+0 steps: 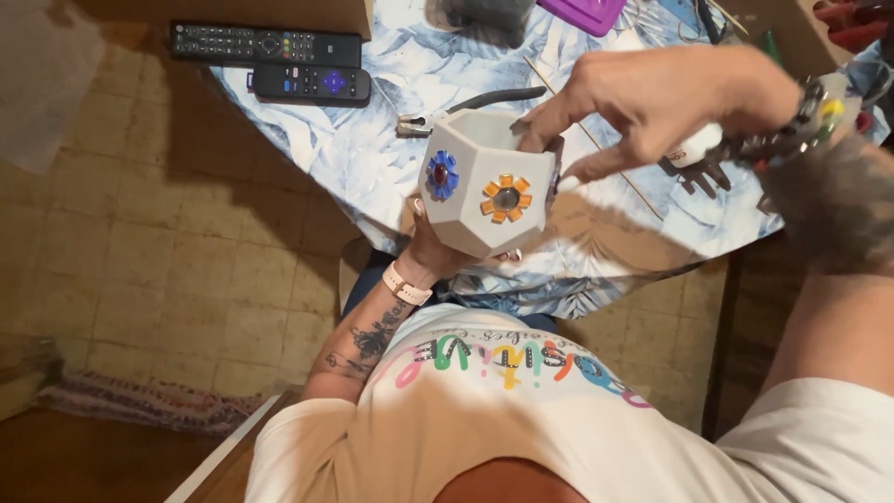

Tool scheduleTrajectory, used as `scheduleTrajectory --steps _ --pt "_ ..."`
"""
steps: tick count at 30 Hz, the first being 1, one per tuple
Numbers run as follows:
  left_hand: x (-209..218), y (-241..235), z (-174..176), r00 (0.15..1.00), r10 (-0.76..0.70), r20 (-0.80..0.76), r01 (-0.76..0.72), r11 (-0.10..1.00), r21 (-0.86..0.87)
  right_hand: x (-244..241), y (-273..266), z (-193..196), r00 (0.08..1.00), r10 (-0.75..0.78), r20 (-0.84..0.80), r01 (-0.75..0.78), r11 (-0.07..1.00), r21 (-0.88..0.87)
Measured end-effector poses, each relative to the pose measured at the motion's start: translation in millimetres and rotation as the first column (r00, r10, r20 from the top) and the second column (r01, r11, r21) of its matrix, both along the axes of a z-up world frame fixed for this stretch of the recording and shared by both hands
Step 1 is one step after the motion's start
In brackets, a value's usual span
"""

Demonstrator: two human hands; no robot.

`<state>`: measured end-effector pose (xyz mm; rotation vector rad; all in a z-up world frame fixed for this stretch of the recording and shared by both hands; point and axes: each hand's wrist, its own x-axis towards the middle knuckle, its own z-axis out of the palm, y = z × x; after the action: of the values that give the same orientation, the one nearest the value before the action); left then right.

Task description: Decorating a hexagonal white container with flower-shaped tiles

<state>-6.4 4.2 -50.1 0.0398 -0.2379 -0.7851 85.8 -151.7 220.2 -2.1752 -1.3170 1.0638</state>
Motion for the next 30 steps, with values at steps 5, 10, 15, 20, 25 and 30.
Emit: scheduleTrajectory --steps 5,10,15,20,25,30 --pt "-2.3 0.2 35.5 1.0 -0.016 0.016 0.015 0.999 0.028 2.6 6.1 11.4 0.995 0.1 -0.025 -0.1 0.995 0.021" --pt "6.6 7.8 27.7 0.987 -0.158 -0.037 0.153 0.982 -0.114 -3.8 2.8 22.2 0.998 0.05 0.039 -0.053 0.996 0.077" --pt "56.6 58.5 128.6 0.576 -0.441 0.688 -0.122 0.786 0.606 -7.0 -7.0 44.7 0.978 -0.204 0.029 0.206 0.973 -0.102" --pt "98.1 95.3 203.3 -0.02 -0.965 0.262 -0.999 0.029 0.031 -12.1 -15.5 48.8 0.966 -0.215 0.141 0.231 0.967 -0.111" --pt "110.5 106.6 213.7 -0.21 -0.969 -0.13 -0.737 0.244 -0.63 -10.7 -21.4 33.1 0.956 -0.16 0.247 0.204 0.965 -0.163" --pt "121.1 82.8 232.9 -0.352 -0.847 -0.399 -0.369 0.517 -0.772 -14.3 -21.4 28.1 0.936 -0.292 0.198 0.342 0.888 -0.308"
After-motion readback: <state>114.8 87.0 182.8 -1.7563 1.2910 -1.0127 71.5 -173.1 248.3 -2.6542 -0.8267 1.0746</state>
